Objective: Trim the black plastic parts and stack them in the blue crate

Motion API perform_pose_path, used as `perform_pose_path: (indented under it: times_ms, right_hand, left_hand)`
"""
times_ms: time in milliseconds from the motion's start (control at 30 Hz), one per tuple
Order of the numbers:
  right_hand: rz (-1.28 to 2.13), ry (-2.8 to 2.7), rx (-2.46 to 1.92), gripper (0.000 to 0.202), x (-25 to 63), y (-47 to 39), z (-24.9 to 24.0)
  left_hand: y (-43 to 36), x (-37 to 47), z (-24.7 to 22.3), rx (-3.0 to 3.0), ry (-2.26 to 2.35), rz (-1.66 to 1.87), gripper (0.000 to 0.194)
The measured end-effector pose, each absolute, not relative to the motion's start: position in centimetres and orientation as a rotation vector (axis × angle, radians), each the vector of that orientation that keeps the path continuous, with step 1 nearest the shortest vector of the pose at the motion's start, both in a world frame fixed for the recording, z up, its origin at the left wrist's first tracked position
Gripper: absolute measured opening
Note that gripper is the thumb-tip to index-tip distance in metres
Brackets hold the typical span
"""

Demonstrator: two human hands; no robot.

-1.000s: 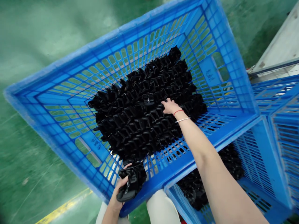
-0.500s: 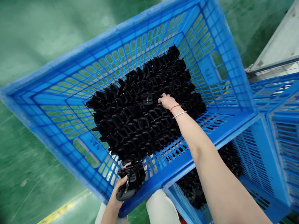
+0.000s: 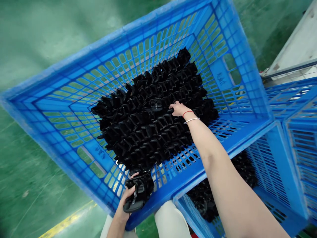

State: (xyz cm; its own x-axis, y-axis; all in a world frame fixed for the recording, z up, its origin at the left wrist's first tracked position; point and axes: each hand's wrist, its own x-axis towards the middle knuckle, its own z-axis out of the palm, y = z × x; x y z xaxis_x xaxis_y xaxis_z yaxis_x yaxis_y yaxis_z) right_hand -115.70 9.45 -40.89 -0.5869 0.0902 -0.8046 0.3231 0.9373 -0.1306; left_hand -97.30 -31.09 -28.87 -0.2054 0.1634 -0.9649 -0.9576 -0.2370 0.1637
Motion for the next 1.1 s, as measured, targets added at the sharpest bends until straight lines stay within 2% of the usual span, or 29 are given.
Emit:
perform_pose_path:
  times_ms: [433,667,867,967,1100]
  right_hand:
    - [-0.443,2.181,0.374,0.058,-113.7,9.8,-42.3]
    - [-0.395,2.203,0.439,0.072,-113.3,8.9,-42.5]
    - [-0.353,2.250,0.472,0.080,-114.2,8.8,-40.7]
    - [-0.350,2.307,0.472,0.076,-114.6,8.3,-39.2]
    - [-0.395,2.445,0.474,0.058,-115.2,6.0,-37.5]
  left_hand:
    - [-30.6,-97.4,-29.0,-1.127,1.045,1.594,0.060]
    - [-31.0,-97.0,-29.2,-1.127,1.078,1.603,0.060]
    - [-32.0,-96.4,-29.4,-1.186,1.049,1.623,0.063]
    - [-32.1,-96.4,-28.6,-1.217,1.020,1.643,0.065]
    - [-31.8,-96.6,-26.1,-1.196,1.019,1.665,0.064]
